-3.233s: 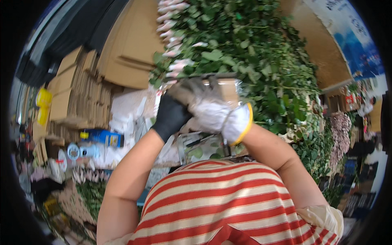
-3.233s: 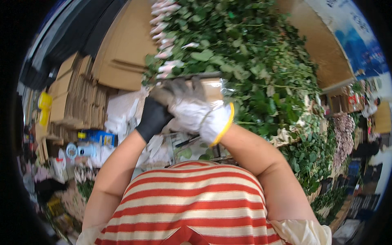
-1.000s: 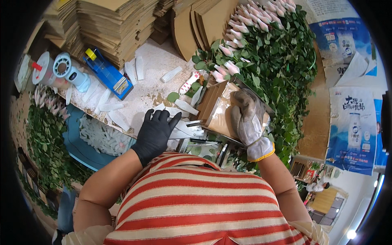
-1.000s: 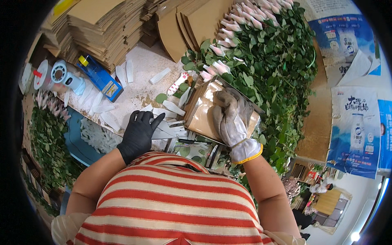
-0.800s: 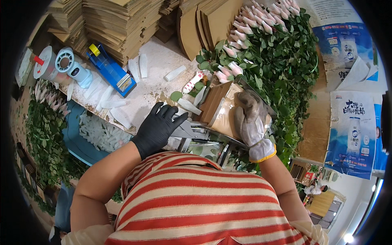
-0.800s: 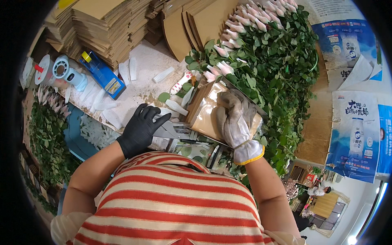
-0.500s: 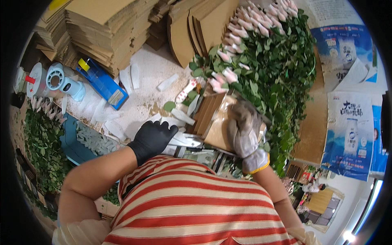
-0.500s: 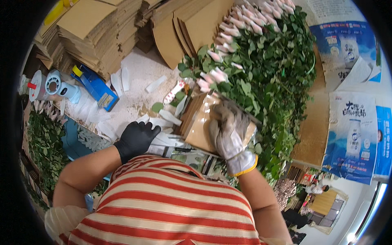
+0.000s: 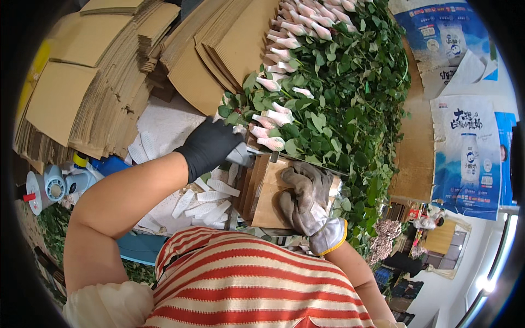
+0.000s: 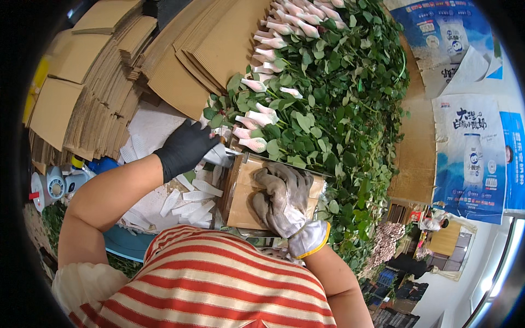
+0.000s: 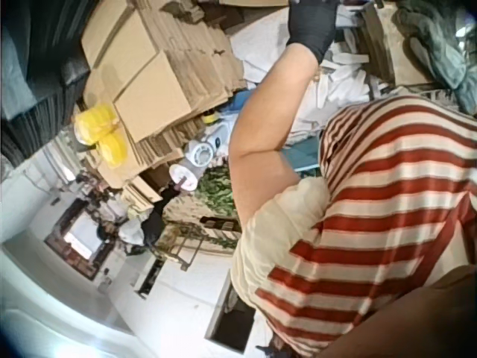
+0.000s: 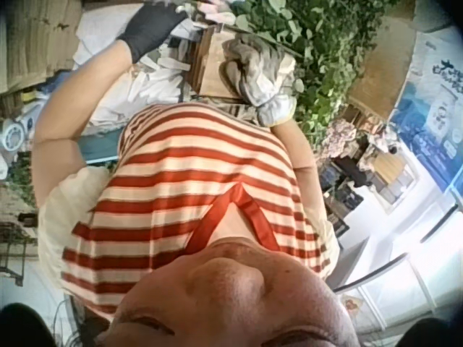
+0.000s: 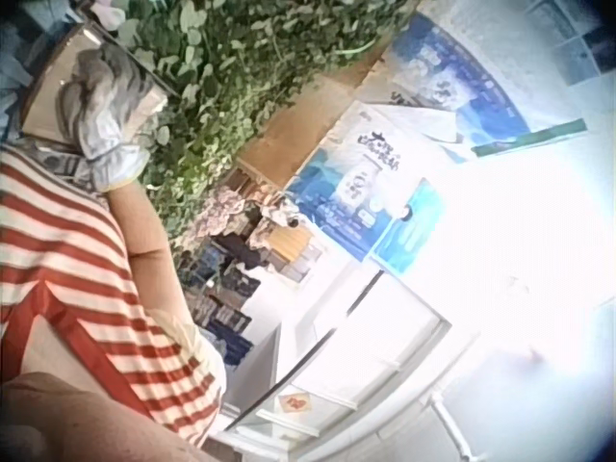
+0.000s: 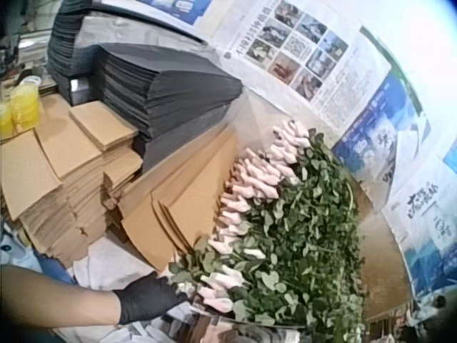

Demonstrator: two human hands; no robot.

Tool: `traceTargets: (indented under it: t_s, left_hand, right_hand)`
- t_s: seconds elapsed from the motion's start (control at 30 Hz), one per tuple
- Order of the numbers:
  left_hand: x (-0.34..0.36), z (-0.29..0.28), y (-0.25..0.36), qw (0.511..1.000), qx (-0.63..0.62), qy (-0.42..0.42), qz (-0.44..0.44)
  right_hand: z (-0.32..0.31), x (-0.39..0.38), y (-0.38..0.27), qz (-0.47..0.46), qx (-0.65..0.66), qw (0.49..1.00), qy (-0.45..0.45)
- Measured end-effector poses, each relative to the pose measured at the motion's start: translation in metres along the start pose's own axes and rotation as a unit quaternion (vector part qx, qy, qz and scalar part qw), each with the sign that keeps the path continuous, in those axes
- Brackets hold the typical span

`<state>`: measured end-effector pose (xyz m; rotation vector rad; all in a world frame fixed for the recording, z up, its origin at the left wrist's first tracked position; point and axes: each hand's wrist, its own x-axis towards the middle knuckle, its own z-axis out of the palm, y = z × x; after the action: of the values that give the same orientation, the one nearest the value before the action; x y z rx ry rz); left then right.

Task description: The person arranges pink roses and green foliage into a cardboard box, repeatedly picking up stems, placing them into the box, and adjusting their positions. The person also uses a handheld device to scan the box during the process.

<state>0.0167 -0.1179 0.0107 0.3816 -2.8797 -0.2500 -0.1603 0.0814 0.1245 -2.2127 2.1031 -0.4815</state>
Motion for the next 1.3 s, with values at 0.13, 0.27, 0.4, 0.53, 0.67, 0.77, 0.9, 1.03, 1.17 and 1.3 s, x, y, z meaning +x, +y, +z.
traceTargets:
  t_s: [0.13,0.27,0.4,0.53,0.67,0.77,0.9,1.03,1.17,1.3]
  left_hand:
    - [-0.007,0.003,0.006,0.991,-0.079,-0.092,-0.05]
    - [0.0,0.002,0.011,0.993,0.035,-0.108,-0.009]
    - [-0.04,-0.014,0.035,0.977,-0.03,0.04,-0.209]
    - [-0.064,-0.089,0.112,0.609,-0.701,-0.018,-0.372]
    - [0.013,-0.042,0.162,0.564,-0.782,-0.061,-0.257]
    - [0.041,-0.023,0.182,0.675,-0.709,0.051,-0.197]
    - [0.041,-0.01,0.187,0.773,-0.615,0.059,-0.145]
    - [0.063,-0.021,0.182,0.965,-0.254,-0.061,0.009]
    - [0.07,-0.021,0.179,0.994,-0.084,0.007,0.065]
    - [0.077,-0.024,0.177,0.99,-0.13,0.008,0.053]
  right_hand:
    - [0.004,-0.008,0.006,0.003,0.006,1.0,-0.002]
    - [0.0,-0.004,-0.001,-0.006,0.029,1.0,0.012]
    - [-0.001,-0.011,0.005,0.023,0.018,0.999,0.04]
    - [-0.005,-0.011,0.01,-0.03,0.032,0.991,0.125]
    - [0.01,-0.014,0.042,0.141,0.438,0.853,0.246]
    - [-0.042,-0.042,0.098,0.097,0.872,0.46,0.141]
    - [-0.073,-0.063,0.048,0.109,0.477,0.856,0.167]
    - [-0.06,-0.059,0.058,0.039,0.154,0.986,0.038]
    - [-0.138,-0.099,0.106,0.065,0.248,0.96,-0.111]
    - [-0.172,-0.131,0.125,0.058,0.105,0.978,-0.169]
